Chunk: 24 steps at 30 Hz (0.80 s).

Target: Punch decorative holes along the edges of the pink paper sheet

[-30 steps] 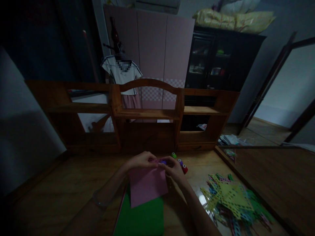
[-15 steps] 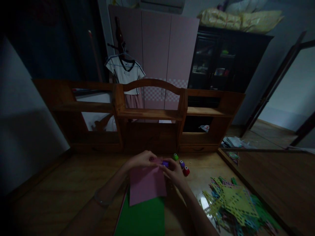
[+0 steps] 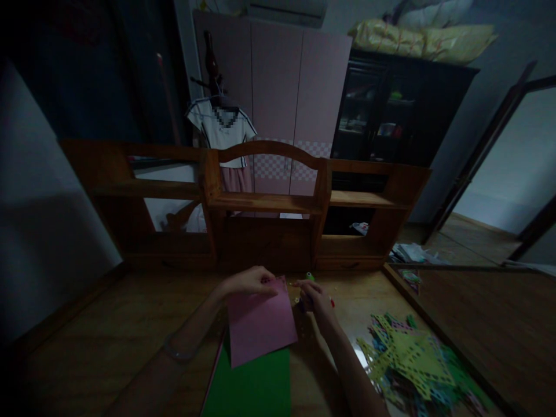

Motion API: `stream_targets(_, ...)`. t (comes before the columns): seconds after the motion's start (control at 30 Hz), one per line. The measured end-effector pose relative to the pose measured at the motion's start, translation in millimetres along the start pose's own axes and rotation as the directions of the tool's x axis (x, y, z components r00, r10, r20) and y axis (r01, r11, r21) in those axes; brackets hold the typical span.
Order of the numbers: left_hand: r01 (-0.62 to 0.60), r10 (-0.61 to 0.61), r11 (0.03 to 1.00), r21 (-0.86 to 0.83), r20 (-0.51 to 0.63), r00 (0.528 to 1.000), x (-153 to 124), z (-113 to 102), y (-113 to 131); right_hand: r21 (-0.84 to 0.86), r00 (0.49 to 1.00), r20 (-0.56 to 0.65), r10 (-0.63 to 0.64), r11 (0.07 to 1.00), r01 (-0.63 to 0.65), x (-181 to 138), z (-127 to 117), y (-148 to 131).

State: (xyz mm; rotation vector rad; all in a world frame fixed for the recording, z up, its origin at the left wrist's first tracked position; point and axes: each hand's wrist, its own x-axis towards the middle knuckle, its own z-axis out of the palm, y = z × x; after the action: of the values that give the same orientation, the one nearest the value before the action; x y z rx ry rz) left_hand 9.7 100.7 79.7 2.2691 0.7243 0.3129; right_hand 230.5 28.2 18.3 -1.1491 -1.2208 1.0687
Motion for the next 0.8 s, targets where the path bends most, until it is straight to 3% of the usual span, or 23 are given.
stream_targets(0.17, -0.013, 0.013, 1.000, -0.010, -0.001, 1.000, -1, 0, 2, -0.054, 0.999, 0.029, 0.019, 0.998, -0.017, -8, 20, -6)
stream_targets(0.47, 0.006, -0.005, 1.000, -0.018, 0.030, 1.000, 2, 5, 2, -0.147, 0.997, -0.024, -0.068, 0.987, 0.064, -6, 19, 1)
stream_targets(0.6, -0.063, 0.064, 0.998, -0.009, 0.013, 0.998, 7, 10, -2, -0.198, 0.992, -0.028, -0.121, 0.974, 0.113, -7, 21, -2)
stream_targets(0.8, -0.057, 0.057, 0.998, 0.002, 0.013, 0.998, 10, 14, -5, -0.224, 0.987, 0.016, -0.157, 0.962, 0.157, -7, 20, -4)
